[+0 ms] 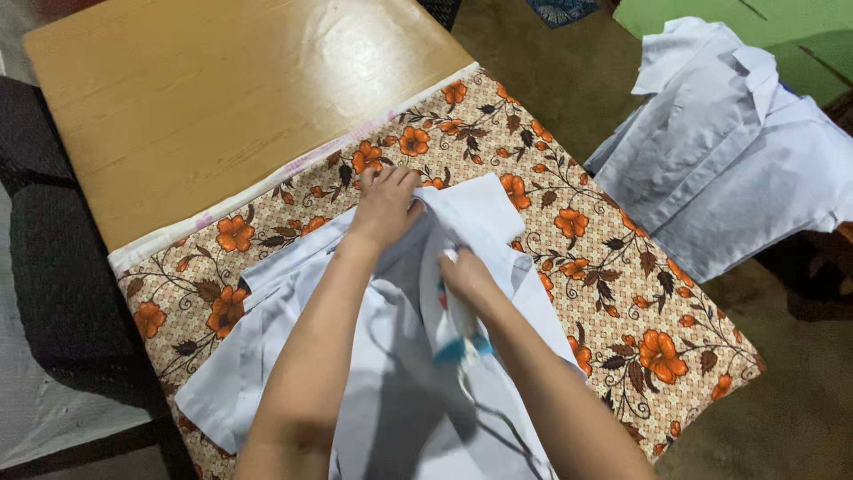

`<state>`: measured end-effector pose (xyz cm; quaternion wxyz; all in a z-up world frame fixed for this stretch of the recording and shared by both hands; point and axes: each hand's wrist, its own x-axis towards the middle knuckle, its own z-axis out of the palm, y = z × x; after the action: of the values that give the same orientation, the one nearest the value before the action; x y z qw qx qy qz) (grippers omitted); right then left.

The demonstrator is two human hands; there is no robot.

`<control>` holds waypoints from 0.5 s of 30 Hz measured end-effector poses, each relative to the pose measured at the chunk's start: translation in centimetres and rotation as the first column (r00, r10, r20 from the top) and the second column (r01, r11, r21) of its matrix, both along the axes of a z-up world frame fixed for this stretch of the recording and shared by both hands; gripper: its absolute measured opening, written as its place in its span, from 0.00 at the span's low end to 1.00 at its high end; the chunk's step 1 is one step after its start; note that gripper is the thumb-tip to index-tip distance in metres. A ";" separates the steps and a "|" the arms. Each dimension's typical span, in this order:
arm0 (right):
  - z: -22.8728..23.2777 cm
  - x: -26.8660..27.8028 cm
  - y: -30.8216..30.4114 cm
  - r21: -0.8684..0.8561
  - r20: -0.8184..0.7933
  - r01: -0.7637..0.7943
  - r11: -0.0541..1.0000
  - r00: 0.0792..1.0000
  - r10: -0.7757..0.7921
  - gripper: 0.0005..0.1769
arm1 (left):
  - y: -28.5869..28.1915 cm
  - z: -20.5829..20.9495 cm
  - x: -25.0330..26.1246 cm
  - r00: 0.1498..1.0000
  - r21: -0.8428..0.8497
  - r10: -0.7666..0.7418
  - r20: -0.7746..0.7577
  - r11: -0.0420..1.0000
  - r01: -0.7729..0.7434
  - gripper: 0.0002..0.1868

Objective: The person irons a white short-sleeved shirt laid out on a floral-patterned tablecloth. They use a handheld electric iron to smooth the front, sleeves, and collar, periodically adjusting the shirt's position and flipping it to iron the back. The person also briefly handles a white cloth during the process.

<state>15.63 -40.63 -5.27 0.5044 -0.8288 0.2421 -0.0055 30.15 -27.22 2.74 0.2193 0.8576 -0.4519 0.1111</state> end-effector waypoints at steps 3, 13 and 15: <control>2.0 -2.0 1.3 0.282 -0.184 0.160 0.946 0.977 -0.110 0.18 | 0.3 -0.4 0.1 1.000 -0.036 -0.003 -0.027 0.999 0.002 0.18; 4.1 -0.3 0.7 0.262 -0.194 0.180 0.948 0.972 -0.132 0.23 | 2.8 -1.5 1.1 0.869 0.277 0.323 -0.376 0.934 -0.228 0.49; 4.1 -0.9 0.6 0.249 -0.192 0.192 0.949 0.971 -0.146 0.25 | 3.6 -2.1 1.7 0.823 0.464 0.421 -0.383 0.857 -0.222 0.56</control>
<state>14.76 -39.99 -1.18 0.5860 -0.7272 0.3532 0.0549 31.84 -23.64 0.62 0.1201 0.9493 -0.2430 -0.1590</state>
